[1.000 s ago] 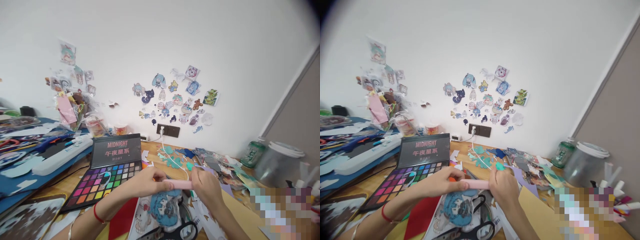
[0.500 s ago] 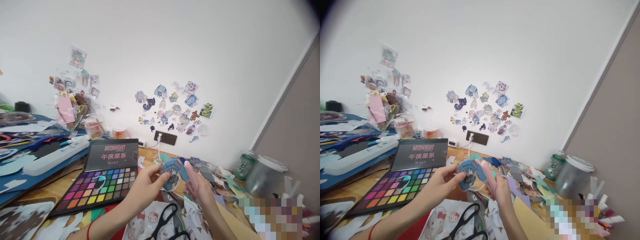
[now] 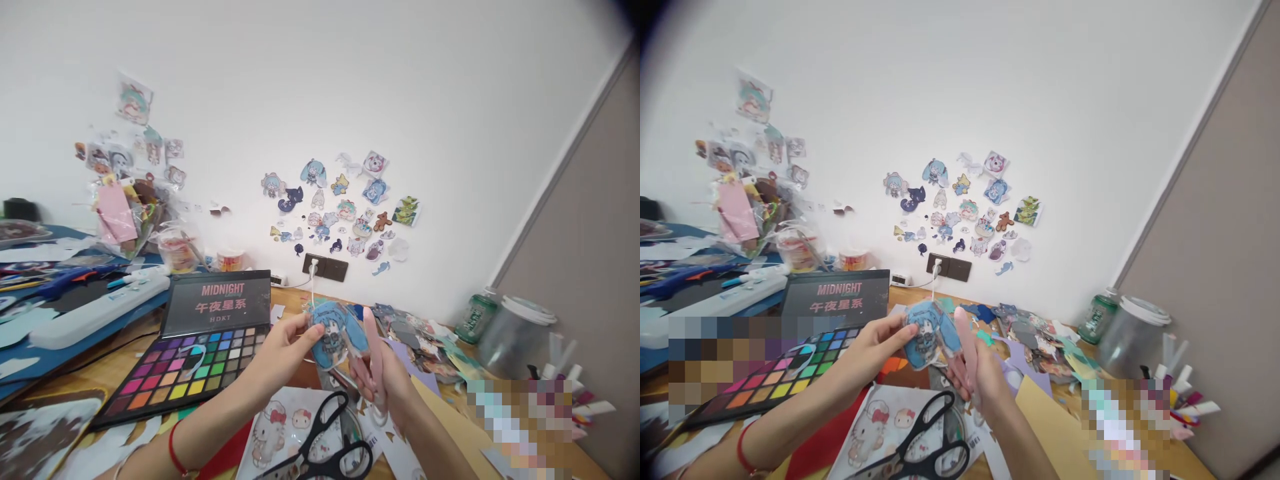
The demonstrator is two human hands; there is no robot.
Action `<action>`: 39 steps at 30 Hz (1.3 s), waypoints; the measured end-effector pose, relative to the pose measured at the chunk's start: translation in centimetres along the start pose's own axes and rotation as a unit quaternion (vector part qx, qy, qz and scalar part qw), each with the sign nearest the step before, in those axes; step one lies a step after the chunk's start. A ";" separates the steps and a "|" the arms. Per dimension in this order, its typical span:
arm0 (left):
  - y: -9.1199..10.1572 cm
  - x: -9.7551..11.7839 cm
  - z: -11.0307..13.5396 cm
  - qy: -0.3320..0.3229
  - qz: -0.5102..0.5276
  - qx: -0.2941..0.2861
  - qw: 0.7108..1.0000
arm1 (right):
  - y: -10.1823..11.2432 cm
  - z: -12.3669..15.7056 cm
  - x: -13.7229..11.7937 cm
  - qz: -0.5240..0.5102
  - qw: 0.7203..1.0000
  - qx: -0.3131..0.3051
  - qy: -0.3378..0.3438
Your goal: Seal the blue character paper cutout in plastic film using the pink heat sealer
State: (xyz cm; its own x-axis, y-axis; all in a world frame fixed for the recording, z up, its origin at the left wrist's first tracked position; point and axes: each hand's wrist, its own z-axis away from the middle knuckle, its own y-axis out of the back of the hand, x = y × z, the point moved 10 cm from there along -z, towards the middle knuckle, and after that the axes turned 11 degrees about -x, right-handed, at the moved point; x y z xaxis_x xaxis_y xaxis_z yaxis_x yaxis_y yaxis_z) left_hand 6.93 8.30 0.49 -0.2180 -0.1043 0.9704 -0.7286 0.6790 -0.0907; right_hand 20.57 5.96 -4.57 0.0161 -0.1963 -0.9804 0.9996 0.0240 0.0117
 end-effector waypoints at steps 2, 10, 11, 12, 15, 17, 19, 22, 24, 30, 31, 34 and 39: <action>0.0 0.0 0.0 0.001 0.009 -0.001 1.000 | -1.0 0.3 0.1 -0.026 0.999 -0.027 -0.017; 0.2 0.2 0.1 -0.030 0.058 0.001 0.998 | -1.0 0.3 0.2 -0.078 0.997 -0.017 -0.018; 0.3 0.0 0.0 -0.034 0.074 0.003 0.997 | -0.8 0.3 0.2 -0.084 0.996 -0.008 -0.010; 0.4 -0.2 -0.1 -0.034 0.093 0.007 0.995 | -0.6 0.4 0.1 -0.089 0.996 0.000 -0.001; 0.9 -1.2 -0.2 -0.016 0.161 0.027 0.986 | -0.3 0.7 -0.6 -0.102 0.994 0.012 0.028; 1.1 -1.4 -0.2 -0.012 0.195 0.037 0.980 | 0.0 1.1 -1.2 -0.109 0.993 0.017 0.046; 1.0 -1.3 -0.1 -0.014 0.207 0.036 0.978 | 0.3 1.3 -1.6 -0.126 0.991 0.014 0.051; 0.9 -1.0 0.0 -0.018 0.204 0.030 0.978 | -0.9 1.5 -0.9 -0.200 0.978 -0.064 0.004; 0.9 -0.8 0.1 -0.027 0.204 0.029 0.978 | -2.5 1.8 -0.3 -0.253 0.957 -0.135 -0.041; 0.9 -0.2 0.2 -0.068 0.183 0.021 0.980 | -3.2 3.5 -1.9 -0.213 0.969 -0.125 0.016; 1.0 -0.2 0.3 -0.071 0.178 0.023 0.981 | -3.3 4.0 -2.4 -0.206 0.970 -0.123 0.033; 1.3 -0.1 0.4 -0.087 0.171 0.035 0.981 | -3.5 5.4 -4.0 -0.170 0.974 -0.113 0.093; 1.2 -0.1 0.4 -0.097 0.161 0.024 0.982 | -3.0 6.7 -5.0 -0.075 0.987 -0.067 0.126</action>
State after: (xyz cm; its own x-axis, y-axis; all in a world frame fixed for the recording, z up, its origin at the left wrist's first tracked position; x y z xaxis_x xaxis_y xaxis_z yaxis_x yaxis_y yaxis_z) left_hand 5.82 8.87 0.16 -0.5583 -0.0295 0.8291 -0.6298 0.6656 -0.4004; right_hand 17.64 0.30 1.59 -0.1544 0.0426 -0.9871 0.9784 0.1457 -0.1468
